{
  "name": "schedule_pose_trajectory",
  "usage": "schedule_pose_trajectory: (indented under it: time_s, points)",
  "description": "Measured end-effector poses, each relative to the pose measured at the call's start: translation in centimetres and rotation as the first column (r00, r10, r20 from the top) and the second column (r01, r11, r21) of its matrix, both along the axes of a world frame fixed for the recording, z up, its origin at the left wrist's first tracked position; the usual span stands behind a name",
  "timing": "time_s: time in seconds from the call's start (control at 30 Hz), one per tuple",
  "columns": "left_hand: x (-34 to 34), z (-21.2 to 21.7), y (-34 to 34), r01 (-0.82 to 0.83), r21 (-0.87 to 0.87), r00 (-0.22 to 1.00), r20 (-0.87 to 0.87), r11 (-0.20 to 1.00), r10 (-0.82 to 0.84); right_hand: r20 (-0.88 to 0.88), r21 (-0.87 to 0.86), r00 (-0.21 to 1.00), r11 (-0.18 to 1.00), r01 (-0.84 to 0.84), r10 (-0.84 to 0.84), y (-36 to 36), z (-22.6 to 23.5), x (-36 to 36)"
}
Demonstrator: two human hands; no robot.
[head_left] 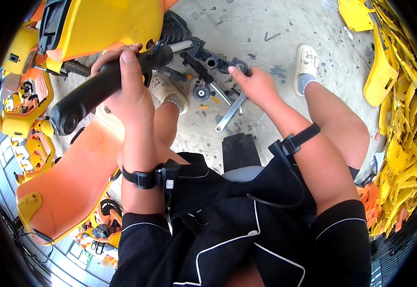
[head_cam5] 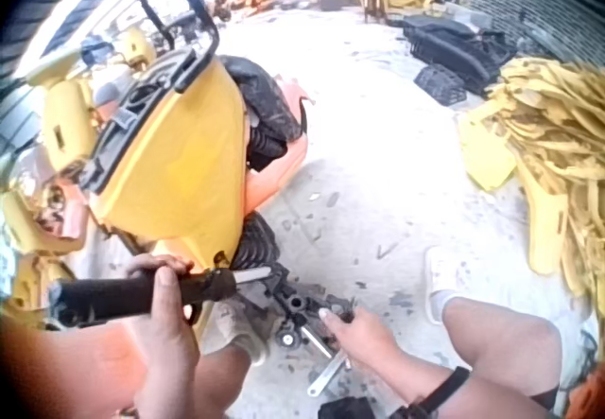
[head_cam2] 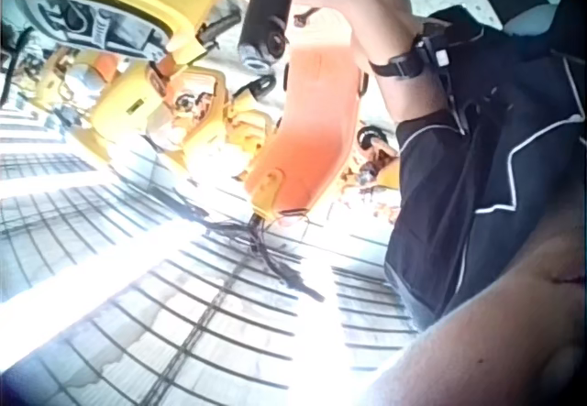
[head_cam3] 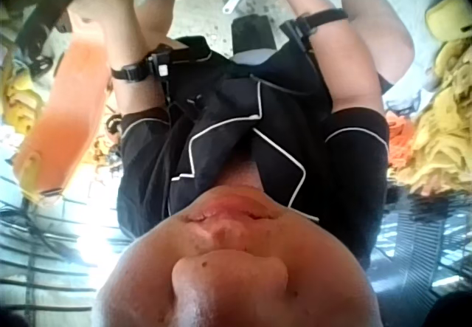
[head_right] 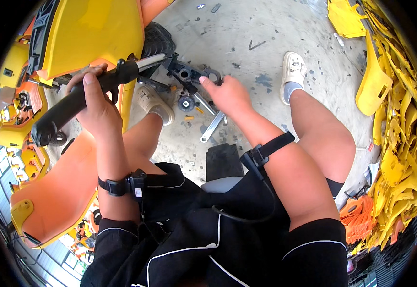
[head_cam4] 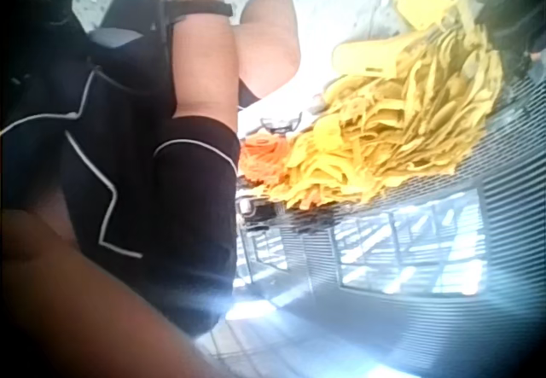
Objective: The person sits on the floor and assembles a scooter handlebar assembly. They insert a metal tube into a black plastic housing, attach a handlebar clamp, and use a wrench to tighten the bolts. They then attach rubber grips to the handlebar ends.
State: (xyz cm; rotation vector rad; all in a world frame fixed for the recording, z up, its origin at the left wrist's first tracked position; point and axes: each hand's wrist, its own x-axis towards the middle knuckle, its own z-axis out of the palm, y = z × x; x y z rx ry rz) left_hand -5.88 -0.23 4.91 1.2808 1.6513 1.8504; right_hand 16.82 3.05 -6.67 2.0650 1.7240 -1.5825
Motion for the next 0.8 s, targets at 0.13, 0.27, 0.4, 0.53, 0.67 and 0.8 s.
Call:
schedule_pose_trajectory:
  time_s: [0.13, 0.27, 0.4, 0.53, 0.67, 0.8]
  points:
    - [0.0, 0.6, 0.2, -0.105, -0.061, 0.993, 0.037, 0.993, 0.108, -0.071, 0.044, 0.989, 0.99, 0.131, -0.128, 0.3, -0.8, 0.6]
    - [-0.3, 0.8, 0.6, -0.099, -0.074, 0.992, 0.072, 0.992, 0.105, -0.213, -0.055, 0.931, 0.955, 0.292, -0.297, 0.8, -0.9, 1.1]
    - [-0.7, 0.9, 1.4, -0.063, -0.079, 0.991, 0.117, 0.995, 0.072, -0.352, -0.13, 0.844, 0.914, 0.383, -0.404, 1.2, -0.4, 1.8]
    - [-1.1, 0.9, 2.1, -0.024, -0.094, 0.994, 0.107, 0.995, 0.034, -0.458, -0.121, 0.751, 0.87, 0.478, -0.476, 2.1, -0.2, 2.9]
    - [-1.0, 1.5, 2.2, 0.006, -0.149, 0.998, 0.057, 0.989, 0.003, -0.433, -0.154, 0.7, 0.812, 0.563, -0.568, 2.7, -3.3, 4.7]
    - [-1.0, 1.5, 2.3, 0.035, -0.13, 0.997, 0.079, 0.991, -0.024, -0.319, -0.21, 0.593, 0.665, 0.716, -0.739, 1.9, -8.3, 6.7]
